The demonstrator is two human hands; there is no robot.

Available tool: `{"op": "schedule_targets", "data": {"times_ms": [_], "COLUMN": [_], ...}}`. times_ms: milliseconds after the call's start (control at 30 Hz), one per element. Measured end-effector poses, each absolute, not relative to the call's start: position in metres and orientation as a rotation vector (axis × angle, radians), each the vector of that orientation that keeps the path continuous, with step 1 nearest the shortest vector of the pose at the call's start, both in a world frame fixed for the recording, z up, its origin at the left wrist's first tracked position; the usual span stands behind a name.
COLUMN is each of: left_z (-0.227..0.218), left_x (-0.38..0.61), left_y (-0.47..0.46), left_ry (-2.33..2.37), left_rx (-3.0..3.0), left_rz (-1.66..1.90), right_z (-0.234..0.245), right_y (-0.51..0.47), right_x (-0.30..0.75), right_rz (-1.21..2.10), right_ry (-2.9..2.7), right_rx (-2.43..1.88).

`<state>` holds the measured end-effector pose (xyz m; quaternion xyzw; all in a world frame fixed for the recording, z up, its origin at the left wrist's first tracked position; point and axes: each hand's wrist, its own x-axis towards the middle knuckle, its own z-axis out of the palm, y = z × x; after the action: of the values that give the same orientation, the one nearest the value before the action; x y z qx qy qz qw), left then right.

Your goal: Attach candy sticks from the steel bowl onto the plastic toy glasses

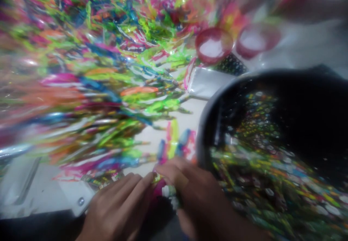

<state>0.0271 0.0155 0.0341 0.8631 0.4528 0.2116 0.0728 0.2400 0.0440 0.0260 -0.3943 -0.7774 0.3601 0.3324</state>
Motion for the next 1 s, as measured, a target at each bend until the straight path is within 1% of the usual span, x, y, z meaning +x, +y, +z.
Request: {"op": "schedule_targets", "data": {"times_ms": [100,333,533,833,1000], "left_z": [0.03,0.037,0.035,0.033,0.024], "left_x": [0.029,0.03,0.033,0.03,0.031], "left_y": [0.014,0.019,0.021,0.019,0.017], "left_ry": [1.364,1.383,1.389,1.401,1.392], "left_rx": [2.622,2.643,2.722,2.666,2.597], "left_rz": [0.675,0.598,0.655,0.691,0.851], "right_z": [0.02,0.01,0.003,0.021,0.021], "right_y": [0.04,0.034,0.034,0.044,0.049], "right_x": [0.239,0.241,0.243,0.247,0.25], "right_rz": [0.9,0.838,0.824,0.926,1.008], "right_ry": [-2.025,-2.027,-2.04,-2.117,-2.225], "right_rx": [-1.077,-1.112,-1.089,-1.079,-1.062]}}
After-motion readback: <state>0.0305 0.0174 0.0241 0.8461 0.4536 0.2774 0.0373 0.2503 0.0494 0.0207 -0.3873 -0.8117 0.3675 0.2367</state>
